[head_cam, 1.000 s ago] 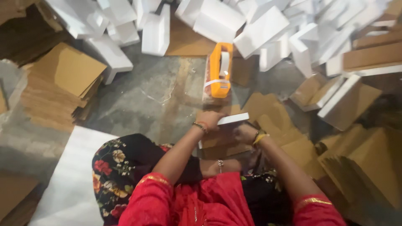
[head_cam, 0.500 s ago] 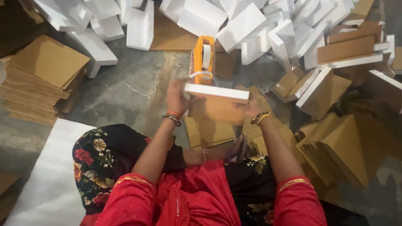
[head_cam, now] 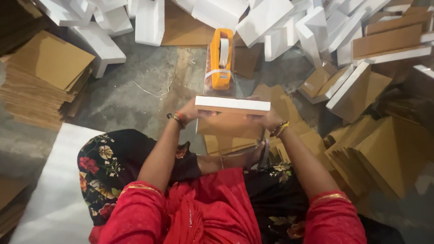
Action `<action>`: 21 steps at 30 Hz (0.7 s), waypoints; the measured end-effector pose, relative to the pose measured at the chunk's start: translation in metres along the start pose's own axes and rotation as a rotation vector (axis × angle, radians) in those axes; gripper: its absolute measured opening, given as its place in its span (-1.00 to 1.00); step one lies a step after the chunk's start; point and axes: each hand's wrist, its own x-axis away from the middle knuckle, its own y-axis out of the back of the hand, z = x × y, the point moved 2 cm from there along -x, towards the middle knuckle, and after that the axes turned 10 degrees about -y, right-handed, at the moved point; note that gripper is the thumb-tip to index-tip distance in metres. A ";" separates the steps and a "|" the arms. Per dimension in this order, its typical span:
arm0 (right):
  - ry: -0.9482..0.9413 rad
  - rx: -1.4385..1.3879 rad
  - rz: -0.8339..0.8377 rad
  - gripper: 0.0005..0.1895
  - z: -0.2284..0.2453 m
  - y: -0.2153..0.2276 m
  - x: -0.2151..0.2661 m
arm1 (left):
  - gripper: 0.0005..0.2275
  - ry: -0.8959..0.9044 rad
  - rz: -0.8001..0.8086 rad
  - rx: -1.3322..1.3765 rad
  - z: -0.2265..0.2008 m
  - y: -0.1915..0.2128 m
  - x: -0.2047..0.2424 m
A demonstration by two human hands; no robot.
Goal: The person sits on the floor and assembles small white rectangular boxes by inserting cardboard inserts into them. She uses a handheld tape dispenser to seal the boxes after assembly. The finished boxes are placed into a larger cardboard box nearby.
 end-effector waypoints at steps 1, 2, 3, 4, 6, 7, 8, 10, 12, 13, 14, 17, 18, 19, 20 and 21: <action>-0.005 0.106 0.008 -0.46 -0.002 0.001 -0.005 | -0.69 -0.063 0.045 -0.052 0.001 0.007 -0.002; -0.013 0.213 0.016 -0.51 -0.005 0.003 -0.010 | -0.75 -0.127 0.092 -0.100 0.004 0.010 -0.002; -0.020 0.320 0.026 -0.55 -0.008 0.003 -0.011 | -0.72 -0.104 0.069 -0.092 0.007 0.012 0.000; -0.037 0.224 0.017 -0.54 -0.010 0.004 -0.013 | -0.70 -0.086 0.050 -0.089 0.009 0.017 -0.001; -0.070 0.031 -0.001 -0.52 -0.017 0.007 -0.015 | -0.66 -0.003 0.011 -0.076 0.015 0.025 0.001; -0.087 0.043 -0.042 -0.51 -0.025 0.004 -0.015 | -0.65 0.064 -0.010 -0.066 0.020 0.028 0.003; -0.099 0.064 -0.072 -0.49 -0.036 0.002 -0.017 | -0.64 0.125 -0.045 -0.053 0.026 0.030 0.005; -0.096 0.052 -0.123 -0.45 -0.064 -0.010 -0.030 | -0.60 0.093 -0.141 -0.315 0.030 0.034 0.001; -0.066 -0.015 -0.170 -0.40 -0.087 -0.025 -0.043 | -0.39 0.046 -0.229 -0.537 0.017 0.037 -0.002; -0.079 0.024 -0.167 -0.52 -0.093 -0.030 -0.043 | -0.20 0.014 -0.270 -0.626 0.003 0.039 0.000; -0.094 0.067 -0.158 -0.64 -0.095 -0.038 -0.043 | 0.00 -0.016 -0.319 -0.711 -0.014 0.037 0.001; -0.188 0.183 -0.160 -0.74 -0.081 -0.045 -0.043 | 0.05 0.350 -0.171 -0.930 -0.053 0.030 0.002; -0.228 0.220 -0.167 -0.73 -0.077 -0.043 -0.042 | 0.01 0.212 -0.211 -0.994 -0.064 0.026 0.003; -0.222 0.235 -0.158 -0.76 -0.073 -0.042 -0.040 | -0.03 0.072 -0.251 -1.056 -0.072 0.022 0.005; -0.208 0.249 -0.153 -0.78 -0.071 -0.042 -0.044 | -0.07 -0.074 -0.295 -1.121 -0.081 0.022 0.003; -0.193 0.262 -0.148 -0.80 -0.070 -0.039 -0.048 | -0.06 -0.052 -0.266 -1.153 -0.085 0.022 -0.001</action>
